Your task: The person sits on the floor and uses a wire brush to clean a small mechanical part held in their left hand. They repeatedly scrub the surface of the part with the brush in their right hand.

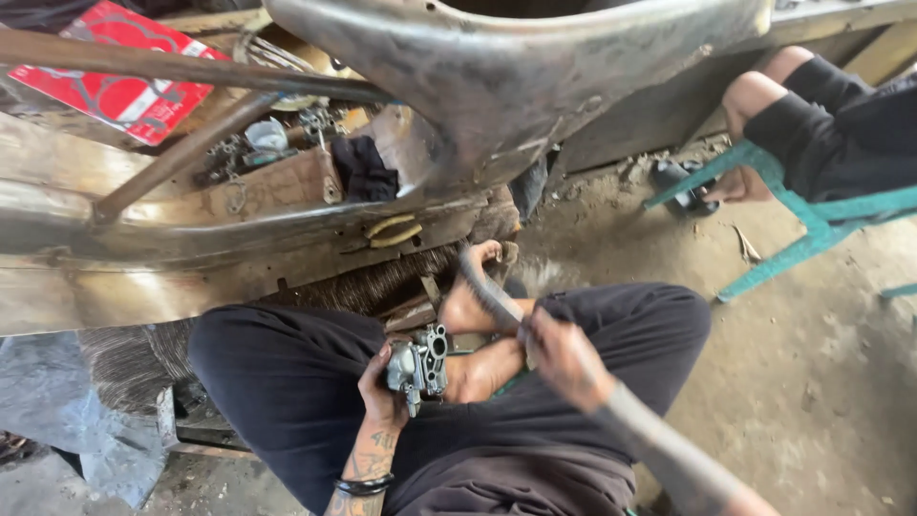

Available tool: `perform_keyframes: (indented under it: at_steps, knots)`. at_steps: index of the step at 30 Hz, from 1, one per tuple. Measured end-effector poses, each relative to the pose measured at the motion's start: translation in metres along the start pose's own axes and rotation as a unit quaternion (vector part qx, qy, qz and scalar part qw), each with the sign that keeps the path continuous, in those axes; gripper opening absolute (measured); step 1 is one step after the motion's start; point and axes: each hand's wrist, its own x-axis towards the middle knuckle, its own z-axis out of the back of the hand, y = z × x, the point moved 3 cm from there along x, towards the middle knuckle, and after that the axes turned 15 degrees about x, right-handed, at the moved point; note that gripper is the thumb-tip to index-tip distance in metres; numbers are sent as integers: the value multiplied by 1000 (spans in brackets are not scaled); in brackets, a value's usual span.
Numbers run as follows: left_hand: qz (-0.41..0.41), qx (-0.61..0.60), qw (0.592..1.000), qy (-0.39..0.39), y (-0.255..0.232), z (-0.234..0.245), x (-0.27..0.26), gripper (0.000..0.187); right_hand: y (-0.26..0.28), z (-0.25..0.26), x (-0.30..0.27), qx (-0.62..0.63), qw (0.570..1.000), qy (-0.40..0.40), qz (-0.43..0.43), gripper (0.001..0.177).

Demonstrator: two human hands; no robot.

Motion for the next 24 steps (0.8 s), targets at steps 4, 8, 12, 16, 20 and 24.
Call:
perform_keyframes:
  at_steps: [4, 8, 12, 16, 20, 24]
  knots:
    - [30, -78, 995, -58, 8, 12, 12, 29, -8, -43, -31, -83, 995, 51, 27, 15]
    - [25, -54, 994, -89, -6, -10, 2, 35, -88, -7, 20, -107, 989, -79, -67, 21]
    - [11, -91, 996, 19, 0, 6, 0, 33, 36, -18, -28, 8, 998, 17, 62, 11]
    - [6, -83, 994, -68, 6, 15, 12, 30, -43, -22, 8, -74, 989, 65, -113, 17]
    - [83, -40, 995, -35, 1, 6, -10, 36, 26, 13, -3, 16, 999, -25, 25, 4]
    - [128, -107, 980, -107, -11, -15, 3, 23, 0, -35, -35, -71, 987, 146, 12, 22]
